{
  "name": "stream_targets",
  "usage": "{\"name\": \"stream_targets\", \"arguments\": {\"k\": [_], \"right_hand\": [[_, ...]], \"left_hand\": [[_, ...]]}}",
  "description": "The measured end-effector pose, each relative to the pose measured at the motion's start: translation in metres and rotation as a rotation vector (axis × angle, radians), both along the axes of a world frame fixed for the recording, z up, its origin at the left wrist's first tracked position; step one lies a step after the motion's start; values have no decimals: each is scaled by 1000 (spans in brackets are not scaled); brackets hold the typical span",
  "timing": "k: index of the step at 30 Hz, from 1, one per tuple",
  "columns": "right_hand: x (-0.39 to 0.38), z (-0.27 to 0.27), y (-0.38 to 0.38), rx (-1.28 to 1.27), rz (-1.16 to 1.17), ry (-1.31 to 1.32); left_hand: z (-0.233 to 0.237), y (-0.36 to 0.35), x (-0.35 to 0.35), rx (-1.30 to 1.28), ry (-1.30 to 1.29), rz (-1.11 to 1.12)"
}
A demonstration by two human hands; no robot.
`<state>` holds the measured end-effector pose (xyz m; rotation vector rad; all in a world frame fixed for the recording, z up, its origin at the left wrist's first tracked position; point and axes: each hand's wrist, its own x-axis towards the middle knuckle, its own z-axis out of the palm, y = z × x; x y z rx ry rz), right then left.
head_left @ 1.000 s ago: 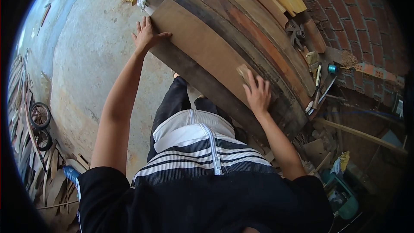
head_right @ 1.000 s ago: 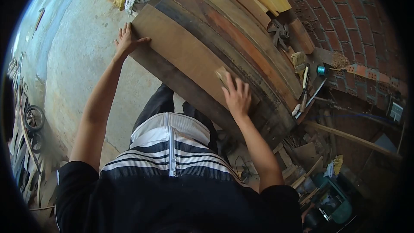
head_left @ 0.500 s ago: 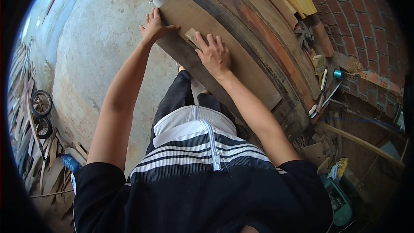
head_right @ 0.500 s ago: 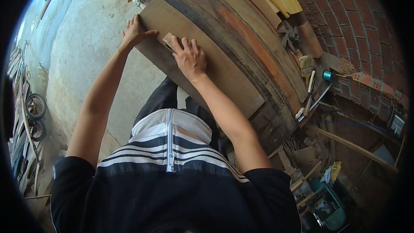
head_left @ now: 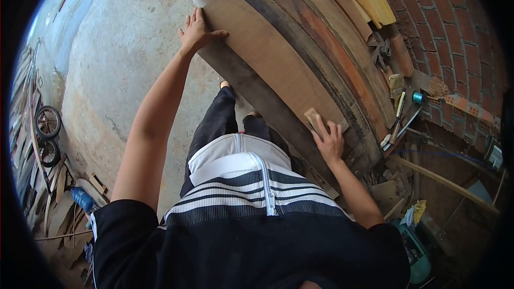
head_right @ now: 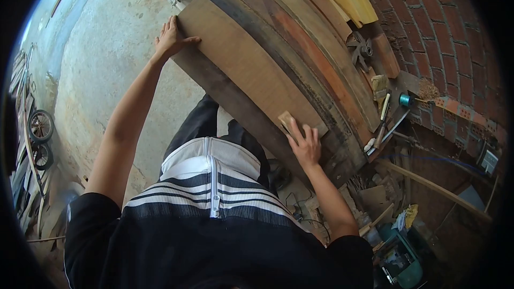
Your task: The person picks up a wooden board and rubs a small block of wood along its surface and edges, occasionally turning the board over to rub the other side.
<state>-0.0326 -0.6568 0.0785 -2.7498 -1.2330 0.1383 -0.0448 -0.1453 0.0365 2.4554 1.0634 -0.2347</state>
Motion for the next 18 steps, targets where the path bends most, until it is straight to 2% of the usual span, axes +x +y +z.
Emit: {"name": "stream_targets", "arguments": {"k": [2, 5, 6, 7, 8, 9, 11, 12, 14, 17, 18], "right_hand": [[10, 7, 93, -7, -23, 45], [33, -2, 218, 116, 51, -7], [38, -4, 250, 161, 60, -7], [43, -8, 271, 168, 66, -8], [48, -12, 290, 197, 82, -7], [49, -14, 302, 226, 98, -4], [50, -13, 286, 207, 164, 10], [46, -9, 265, 194, 209, 2], [32, 1, 211, 76, 205, 12], [15, 2, 137, -34, 208, -35], [12, 1, 125, -86, 188, -64]], "left_hand": [[-1, -2, 0, 4, -49, -5], [-1, -3, -3, -30, -81, 7], [-10, 3, -7, -24, -82, 15], [-28, 13, -10, -149, -201, -15], [-29, 20, -11, -272, -322, -47], [-30, 30, -14, -261, -324, -43], [-31, 44, -21, -465, -407, -140], [-31, 46, -22, -462, -415, -124], [-32, 40, -21, -625, -550, 70], [-24, 27, -25, -752, -696, 146], [-28, 28, -26, -705, -639, 82]]}}
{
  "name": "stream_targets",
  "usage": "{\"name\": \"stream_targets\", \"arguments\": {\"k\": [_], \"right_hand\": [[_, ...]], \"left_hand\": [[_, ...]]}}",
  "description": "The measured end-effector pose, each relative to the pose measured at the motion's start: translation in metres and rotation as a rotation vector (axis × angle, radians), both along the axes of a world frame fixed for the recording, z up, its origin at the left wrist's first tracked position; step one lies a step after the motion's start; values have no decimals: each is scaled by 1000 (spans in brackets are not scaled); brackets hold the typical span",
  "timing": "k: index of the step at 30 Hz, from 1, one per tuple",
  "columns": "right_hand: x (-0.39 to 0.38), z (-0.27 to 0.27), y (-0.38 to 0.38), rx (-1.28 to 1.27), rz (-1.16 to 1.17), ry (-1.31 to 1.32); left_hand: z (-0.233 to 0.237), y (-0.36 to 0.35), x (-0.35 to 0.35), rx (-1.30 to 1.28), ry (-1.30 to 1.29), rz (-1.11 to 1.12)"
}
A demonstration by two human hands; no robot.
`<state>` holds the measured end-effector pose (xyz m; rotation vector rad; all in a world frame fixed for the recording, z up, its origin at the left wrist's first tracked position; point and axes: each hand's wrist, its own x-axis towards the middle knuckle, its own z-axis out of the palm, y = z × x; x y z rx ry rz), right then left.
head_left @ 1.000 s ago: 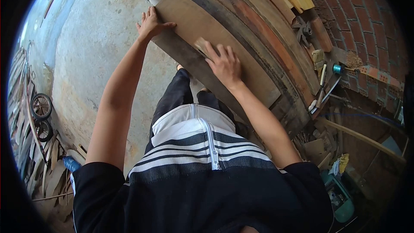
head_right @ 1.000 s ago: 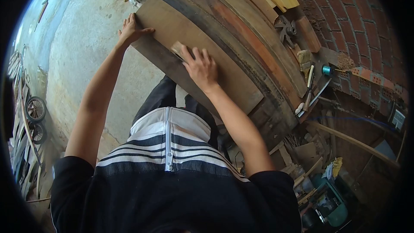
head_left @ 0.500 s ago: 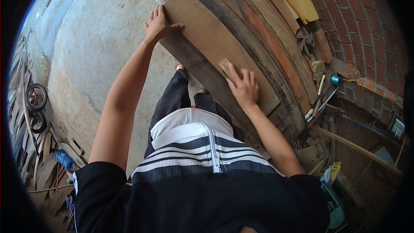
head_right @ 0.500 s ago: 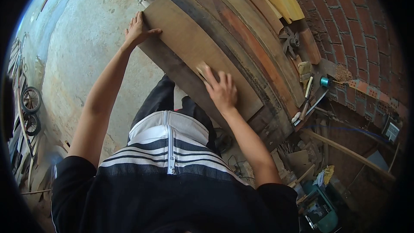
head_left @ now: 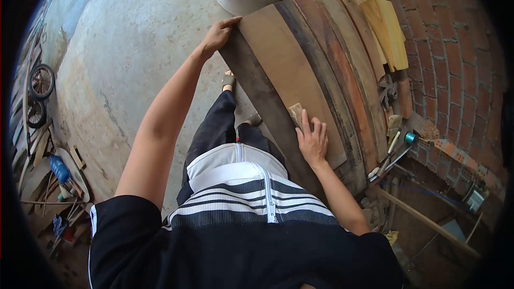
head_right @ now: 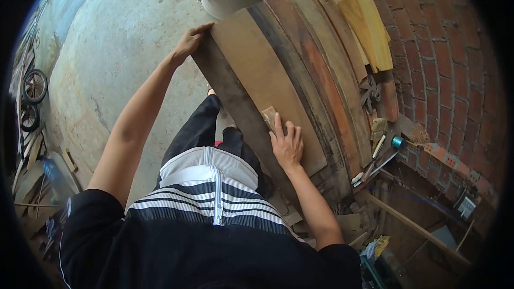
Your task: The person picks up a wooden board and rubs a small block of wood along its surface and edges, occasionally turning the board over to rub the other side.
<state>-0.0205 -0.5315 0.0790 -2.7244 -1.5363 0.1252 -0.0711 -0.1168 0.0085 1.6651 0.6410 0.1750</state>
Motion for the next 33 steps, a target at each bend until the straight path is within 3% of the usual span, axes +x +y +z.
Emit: {"name": "stream_targets", "arguments": {"k": [1, 8, 11, 13, 16, 20, 22, 24, 30, 33], "right_hand": [[2, -3, 4, -48, -16, -31], [31, -14, 230, 185, -31, -117], [43, -19, 281, 261, -35, -75], [43, -16, 274, 263, -35, -58], [37, -12, 232, 231, -14, -9], [16, -1, 124, 72, -15, -13], [14, -6, 110, 51, -24, 24], [22, -8, 135, 67, -20, -17], [78, -22, 304, 296, -45, -70], [87, -21, 294, 323, -26, -103]], "left_hand": [[-28, 2, 2, 97, 49, 50], [-19, 1, 3, 37, 93, 64], [-28, 3, 5, 77, 43, 93], [-31, -2, 6, 121, 33, 129], [-18, -16, 4, 479, 172, 114], [-4, -20, 6, 427, 242, 114], [-3, -23, 5, 464, 233, 132], [-2, -22, 8, 509, 209, 132], [3, -19, 10, 381, 253, 121], [0, -18, 10, 381, 221, 133]]}}
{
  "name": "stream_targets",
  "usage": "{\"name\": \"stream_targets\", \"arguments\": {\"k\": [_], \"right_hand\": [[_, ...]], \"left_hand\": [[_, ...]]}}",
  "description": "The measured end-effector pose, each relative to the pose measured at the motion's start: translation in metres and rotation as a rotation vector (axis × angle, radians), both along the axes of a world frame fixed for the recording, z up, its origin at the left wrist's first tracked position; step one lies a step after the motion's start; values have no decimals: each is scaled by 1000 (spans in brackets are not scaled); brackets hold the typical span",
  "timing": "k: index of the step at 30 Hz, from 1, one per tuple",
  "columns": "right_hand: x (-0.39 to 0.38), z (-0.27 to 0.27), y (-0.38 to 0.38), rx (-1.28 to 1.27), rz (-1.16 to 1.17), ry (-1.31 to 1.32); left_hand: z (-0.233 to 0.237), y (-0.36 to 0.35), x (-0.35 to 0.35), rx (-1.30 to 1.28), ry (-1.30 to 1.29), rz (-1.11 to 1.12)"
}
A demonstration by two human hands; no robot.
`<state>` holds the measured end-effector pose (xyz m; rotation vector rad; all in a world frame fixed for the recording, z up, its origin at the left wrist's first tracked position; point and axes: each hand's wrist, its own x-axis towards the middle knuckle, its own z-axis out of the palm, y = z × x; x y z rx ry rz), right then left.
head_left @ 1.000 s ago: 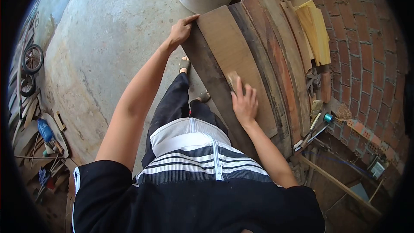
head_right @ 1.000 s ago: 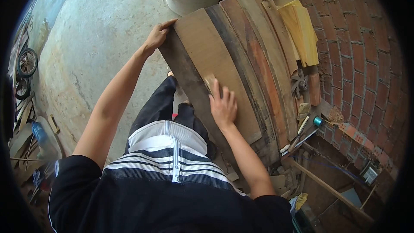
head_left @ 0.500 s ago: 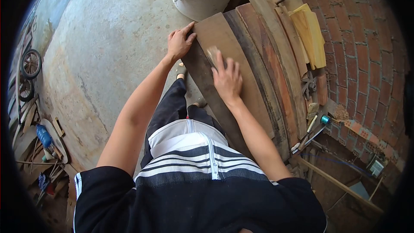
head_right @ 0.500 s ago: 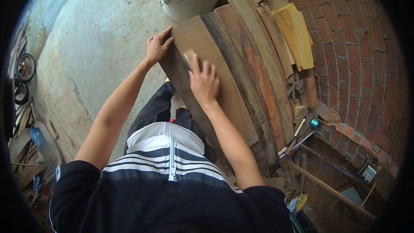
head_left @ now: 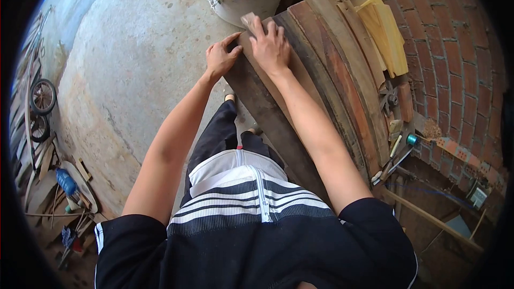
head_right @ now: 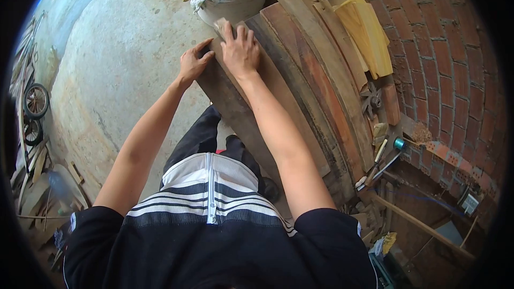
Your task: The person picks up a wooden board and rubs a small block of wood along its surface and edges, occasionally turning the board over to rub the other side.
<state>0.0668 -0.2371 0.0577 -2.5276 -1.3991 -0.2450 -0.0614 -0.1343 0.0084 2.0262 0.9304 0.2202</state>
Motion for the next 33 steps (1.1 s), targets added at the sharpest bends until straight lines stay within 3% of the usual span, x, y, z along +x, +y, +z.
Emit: {"name": "stream_targets", "arguments": {"k": [5, 8, 10, 18, 22, 28, 31, 33], "right_hand": [[-28, 16, -156, -213, -39, 65], [-34, 22, -204, -255, -67, 96], [-33, 16, -202, -274, -80, 136], [39, 0, 8, -48, 12, 45], [43, 2, -26, -68, 76, 40], [3, 16, -215, -242, -98, 54], [-3, 11, -220, -294, -158, 68], [7, 9, -171, -236, -119, 21]], "left_hand": [[6, -10, 3, 28, -7, -1], [13, -16, 5, 226, 150, -33], [18, -17, 3, 240, 130, -86], [14, -19, 5, 248, 124, -89], [15, -18, 5, 230, 152, -91], [12, -18, 6, 221, 138, -102], [14, -16, 4, 243, 136, -103], [13, -16, 5, 268, 130, -114]]}}
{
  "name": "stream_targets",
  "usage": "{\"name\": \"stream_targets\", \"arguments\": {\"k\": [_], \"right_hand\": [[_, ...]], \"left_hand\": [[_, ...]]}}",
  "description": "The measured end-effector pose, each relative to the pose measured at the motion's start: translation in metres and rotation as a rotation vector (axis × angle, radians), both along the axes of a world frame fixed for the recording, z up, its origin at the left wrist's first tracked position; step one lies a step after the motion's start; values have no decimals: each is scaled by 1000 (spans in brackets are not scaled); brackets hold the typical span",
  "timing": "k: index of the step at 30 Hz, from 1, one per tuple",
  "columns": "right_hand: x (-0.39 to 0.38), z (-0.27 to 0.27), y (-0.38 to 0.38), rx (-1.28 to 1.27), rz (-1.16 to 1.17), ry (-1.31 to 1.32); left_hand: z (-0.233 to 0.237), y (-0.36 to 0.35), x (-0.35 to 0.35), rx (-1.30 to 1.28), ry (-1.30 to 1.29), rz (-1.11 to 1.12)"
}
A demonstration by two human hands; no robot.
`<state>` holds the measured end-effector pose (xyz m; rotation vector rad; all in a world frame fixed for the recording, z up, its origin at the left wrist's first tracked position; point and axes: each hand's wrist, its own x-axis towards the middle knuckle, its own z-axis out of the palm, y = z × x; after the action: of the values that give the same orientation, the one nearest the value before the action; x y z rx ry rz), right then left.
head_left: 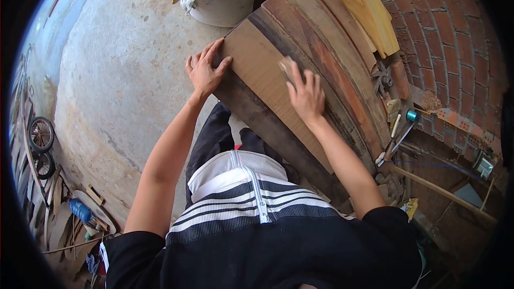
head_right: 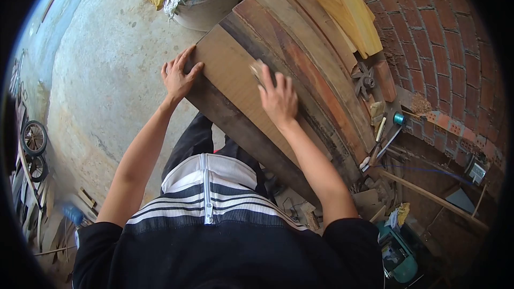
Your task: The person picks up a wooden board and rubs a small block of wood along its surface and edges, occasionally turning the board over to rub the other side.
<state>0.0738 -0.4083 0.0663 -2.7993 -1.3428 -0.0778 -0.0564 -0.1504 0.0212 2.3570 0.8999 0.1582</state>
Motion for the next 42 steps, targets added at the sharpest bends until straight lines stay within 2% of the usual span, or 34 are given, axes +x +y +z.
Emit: {"name": "stream_targets", "arguments": {"k": [3, 6, 10, 16, 19, 22, 23, 26, 29, 32, 35, 39, 42], "right_hand": [[21, -7, 95, 117, 69, -42], [36, -12, 154, 213, 47, -6], [18, -6, 125, 227, 52, 55], [-65, 12, -43, -15, -44, 161], [-72, 7, -51, -33, -76, 185], [-52, 0, 29, 63, -8, 64], [-43, 3, 64, 92, 4, 128], [-20, -11, 151, 283, -16, 81], [-14, -27, 169, 374, -29, 44], [-29, -19, 96, 301, -72, 75], [-53, -9, -18, 151, -339, -76], [-79, 1, -163, 29, -816, -55], [-97, -7, -254, -43, -947, -170]], "left_hand": [[-1, 1, 0, -40, 8, 4], [-1, 0, 0, -22, 17, 1], [-2, 1, 0, -4, 30, -12], [-5, 2, 0, -24, 20, -44], [-5, 3, -3, -10, -1, -47], [-7, 4, -3, -26, -27, -69], [-7, 5, -4, -46, -19, -75], [-14, 8, -5, -49, 18, -87], [-25, 13, -7, -54, 11, -104], [-19, 11, -6, -59, -3, -132], [-23, 12, -5, -33, -2, -128], [-26, 14, -6, -36, -30, -119], [-32, 19, -5, -44, 8, -125]]}}
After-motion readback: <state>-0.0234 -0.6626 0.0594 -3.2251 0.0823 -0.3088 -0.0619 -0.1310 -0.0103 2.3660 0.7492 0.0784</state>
